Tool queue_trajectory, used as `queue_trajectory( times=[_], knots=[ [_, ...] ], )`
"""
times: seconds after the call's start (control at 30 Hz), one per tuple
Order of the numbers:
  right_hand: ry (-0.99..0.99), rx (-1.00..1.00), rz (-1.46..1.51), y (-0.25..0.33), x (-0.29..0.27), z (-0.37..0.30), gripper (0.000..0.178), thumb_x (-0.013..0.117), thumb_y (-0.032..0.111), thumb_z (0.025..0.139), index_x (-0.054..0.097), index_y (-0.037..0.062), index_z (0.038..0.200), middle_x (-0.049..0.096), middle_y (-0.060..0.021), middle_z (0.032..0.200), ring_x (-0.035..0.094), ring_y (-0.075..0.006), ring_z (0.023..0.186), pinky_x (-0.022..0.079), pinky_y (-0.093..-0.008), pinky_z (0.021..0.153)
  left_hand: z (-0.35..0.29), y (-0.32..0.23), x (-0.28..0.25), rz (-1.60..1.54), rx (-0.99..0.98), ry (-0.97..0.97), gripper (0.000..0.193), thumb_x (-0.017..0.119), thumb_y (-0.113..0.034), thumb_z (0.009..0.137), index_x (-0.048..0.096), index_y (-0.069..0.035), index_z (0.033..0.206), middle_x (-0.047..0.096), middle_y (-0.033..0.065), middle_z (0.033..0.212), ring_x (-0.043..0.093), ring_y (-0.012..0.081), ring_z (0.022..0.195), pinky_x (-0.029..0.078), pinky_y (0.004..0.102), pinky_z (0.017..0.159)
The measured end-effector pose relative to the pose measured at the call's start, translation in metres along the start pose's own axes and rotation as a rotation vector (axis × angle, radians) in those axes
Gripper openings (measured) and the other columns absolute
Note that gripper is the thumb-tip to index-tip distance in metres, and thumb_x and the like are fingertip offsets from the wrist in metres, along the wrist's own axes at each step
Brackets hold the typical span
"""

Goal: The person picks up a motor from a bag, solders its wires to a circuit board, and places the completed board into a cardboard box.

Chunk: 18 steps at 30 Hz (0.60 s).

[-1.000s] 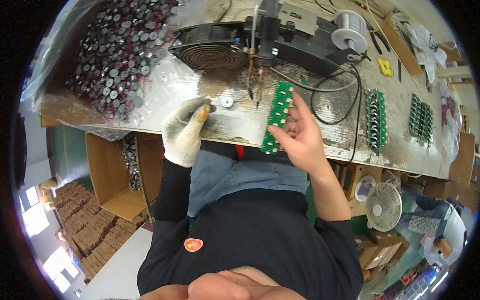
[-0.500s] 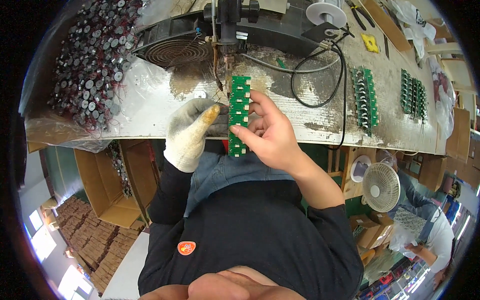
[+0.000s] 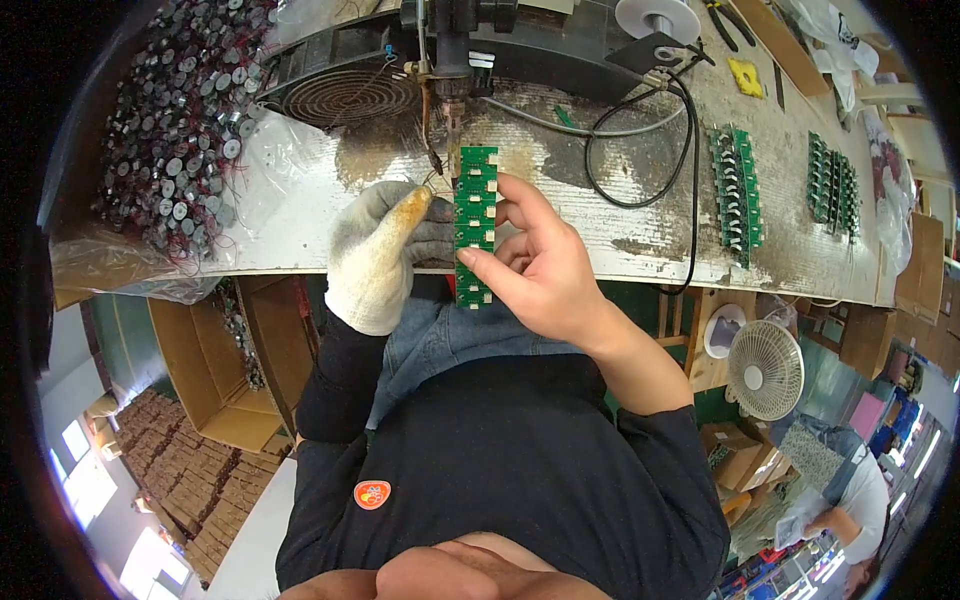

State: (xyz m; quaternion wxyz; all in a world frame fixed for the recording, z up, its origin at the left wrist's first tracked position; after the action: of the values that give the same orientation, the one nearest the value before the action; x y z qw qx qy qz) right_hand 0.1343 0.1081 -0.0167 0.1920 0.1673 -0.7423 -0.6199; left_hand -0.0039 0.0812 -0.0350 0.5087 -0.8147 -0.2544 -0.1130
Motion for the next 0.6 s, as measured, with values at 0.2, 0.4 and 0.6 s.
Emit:
queue_trajectory(
  times=[0.2,0.4,0.6],
  knots=[
    [-0.010,-0.029,-0.013,0.0020,-0.0004,-0.0006,0.058,0.066,-0.001,0.082,0.036,-0.0053,0.131,0.062,-0.0107,0.102,0.058,-0.0028,0.063,0.040,-0.0161,0.050,-0.0005,-0.0008,-0.0003,-0.024,0.025,-0.019,0.025,0.060,-0.019,0.092,0.055,0.004,0.102,0.065,0.0123,0.089,0.066,0.0164,0.073,0.054,0.0273,0.063],
    [-0.018,-0.015,-0.002,0.0021,0.0000,-0.0027,0.058,0.066,-0.001,0.082,0.035,-0.0056,0.131,0.062,-0.0108,0.101,0.057,-0.0026,0.063,0.040,-0.0162,0.050,-0.0018,0.0003,0.0000,-0.024,0.032,-0.025,0.025,0.060,-0.019,0.092,0.056,0.004,0.102,0.065,0.0118,0.089,0.066,0.0162,0.073,0.054,0.0272,0.063],
    [0.003,-0.008,-0.016,-0.0002,0.0014,-0.0059,0.057,0.066,-0.001,0.083,0.035,-0.0061,0.130,0.063,-0.0101,0.097,0.057,-0.0027,0.065,0.041,-0.0161,0.051,-0.0036,0.0054,-0.0028,0.003,0.017,-0.036,0.023,0.060,-0.018,0.092,0.057,0.004,0.101,0.066,0.0117,0.089,0.066,0.0160,0.076,0.054,0.0276,0.065]
  ],
)
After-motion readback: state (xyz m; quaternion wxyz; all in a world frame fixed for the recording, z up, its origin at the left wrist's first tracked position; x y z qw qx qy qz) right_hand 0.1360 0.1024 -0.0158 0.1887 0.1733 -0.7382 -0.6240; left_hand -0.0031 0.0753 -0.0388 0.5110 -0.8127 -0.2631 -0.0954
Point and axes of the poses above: each hand's wrist, its own z-axis towards the middle knuckle, its own x-axis out of the palm, y = z × x, the point moved 9 cm from there along z, towards the middle knuckle
